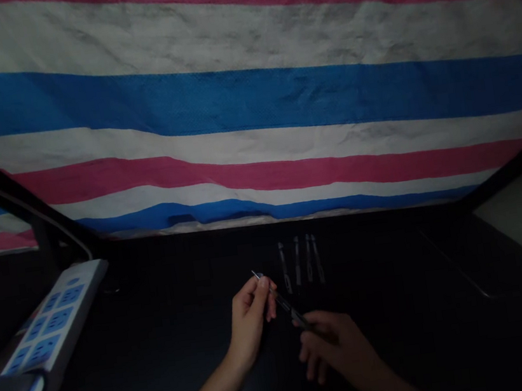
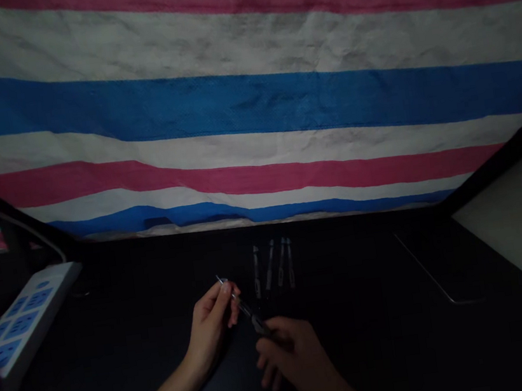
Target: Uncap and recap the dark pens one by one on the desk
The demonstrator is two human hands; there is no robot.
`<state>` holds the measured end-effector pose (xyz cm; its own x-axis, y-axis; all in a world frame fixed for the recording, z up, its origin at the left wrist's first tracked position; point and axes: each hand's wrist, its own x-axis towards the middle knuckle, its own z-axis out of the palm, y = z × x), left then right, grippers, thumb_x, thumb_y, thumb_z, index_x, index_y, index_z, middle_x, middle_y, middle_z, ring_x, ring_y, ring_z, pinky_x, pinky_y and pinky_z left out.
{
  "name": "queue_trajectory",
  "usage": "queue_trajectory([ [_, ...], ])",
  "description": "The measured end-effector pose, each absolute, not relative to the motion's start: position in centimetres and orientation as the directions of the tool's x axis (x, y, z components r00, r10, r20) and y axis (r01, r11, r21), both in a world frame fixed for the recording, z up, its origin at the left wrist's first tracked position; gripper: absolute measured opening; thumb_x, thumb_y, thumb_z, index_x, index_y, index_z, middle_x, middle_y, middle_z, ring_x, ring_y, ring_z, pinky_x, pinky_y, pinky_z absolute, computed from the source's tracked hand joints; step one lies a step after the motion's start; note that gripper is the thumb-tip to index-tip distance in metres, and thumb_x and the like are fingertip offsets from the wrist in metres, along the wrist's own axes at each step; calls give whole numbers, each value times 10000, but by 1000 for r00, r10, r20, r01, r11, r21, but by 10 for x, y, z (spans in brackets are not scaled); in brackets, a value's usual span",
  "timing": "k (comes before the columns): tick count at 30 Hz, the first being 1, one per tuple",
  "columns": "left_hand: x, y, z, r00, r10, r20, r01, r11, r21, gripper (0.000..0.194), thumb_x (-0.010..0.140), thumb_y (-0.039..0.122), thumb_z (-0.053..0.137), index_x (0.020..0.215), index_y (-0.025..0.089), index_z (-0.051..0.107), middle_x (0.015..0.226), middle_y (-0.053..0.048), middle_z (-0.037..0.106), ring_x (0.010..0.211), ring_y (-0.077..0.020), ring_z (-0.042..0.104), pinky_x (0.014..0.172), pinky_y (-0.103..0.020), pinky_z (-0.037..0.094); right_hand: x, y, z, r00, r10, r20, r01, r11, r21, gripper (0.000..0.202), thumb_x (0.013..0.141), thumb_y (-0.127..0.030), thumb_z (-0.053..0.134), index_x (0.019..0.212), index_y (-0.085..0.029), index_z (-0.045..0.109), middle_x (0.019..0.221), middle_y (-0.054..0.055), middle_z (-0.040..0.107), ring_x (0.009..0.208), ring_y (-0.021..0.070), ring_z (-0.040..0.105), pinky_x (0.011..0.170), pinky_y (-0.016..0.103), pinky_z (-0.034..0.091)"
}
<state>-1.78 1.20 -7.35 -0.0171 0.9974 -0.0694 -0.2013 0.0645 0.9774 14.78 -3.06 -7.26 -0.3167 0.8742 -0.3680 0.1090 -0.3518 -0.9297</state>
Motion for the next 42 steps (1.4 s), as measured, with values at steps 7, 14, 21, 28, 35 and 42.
queue_trajectory([
  [7, -18, 14, -74, 50, 996, -74, -179, 82, 980, 380, 859, 512, 527, 771, 148, 589, 458, 56, 454, 400, -77, 372, 437, -196, 282, 150, -26, -71, -409, 816, -409, -32, -461, -887, 437, 726, -531, 677, 837, -141, 513, 657, 18, 637, 485, 159, 649, 385, 201, 462],
  [14, -17, 14, -72, 70, 994, -81, -169, 92, 981, 388, 849, 525, 534, 775, 147, 585, 471, 52, 455, 409, -82, 379, 442, -200, 295, 152, -27, -69, -456, 789, -412, -52, -486, -873, 431, 809, -547, 575, 857, -120, 536, 702, 45, 649, 520, 155, 668, 404, 192, 476],
  [21, -18, 15, -75, 79, 994, -78, -174, 91, 981, 383, 859, 517, 521, 790, 148, 590, 470, 52, 452, 405, -81, 378, 429, -197, 290, 152, -26, -72, -453, 761, -464, -38, -537, -843, 475, 821, -597, 510, 848, -124, 541, 696, 56, 655, 482, 170, 669, 366, 187, 445],
  [28, -18, 15, -75, 87, 993, -81, -179, 95, 979, 384, 861, 524, 513, 794, 151, 580, 489, 48, 457, 423, -86, 389, 432, -197, 308, 153, -27, -75, -466, 750, -470, -33, -545, -838, 477, 843, -589, 476, 881, -117, 538, 759, 89, 678, 488, 176, 678, 350, 179, 434],
  [35, -18, 15, -76, 82, 992, -98, -194, 113, 975, 390, 847, 534, 528, 773, 153, 567, 496, 47, 460, 420, -84, 393, 427, -195, 306, 154, -28, -78, -484, 736, -474, -44, -561, -827, 470, 827, -596, 505, 889, -131, 519, 732, 79, 680, 503, 186, 685, 352, 175, 428],
  [42, -18, 15, -76, 63, 992, -111, -214, 122, 969, 399, 843, 545, 528, 776, 154, 569, 487, 52, 459, 422, -80, 388, 433, -194, 311, 154, -27, -74, -518, 725, -453, -21, -540, -841, 422, 806, -524, 576, 971, -139, 521, 822, 86, 689, 531, 178, 691, 367, 175, 446],
])
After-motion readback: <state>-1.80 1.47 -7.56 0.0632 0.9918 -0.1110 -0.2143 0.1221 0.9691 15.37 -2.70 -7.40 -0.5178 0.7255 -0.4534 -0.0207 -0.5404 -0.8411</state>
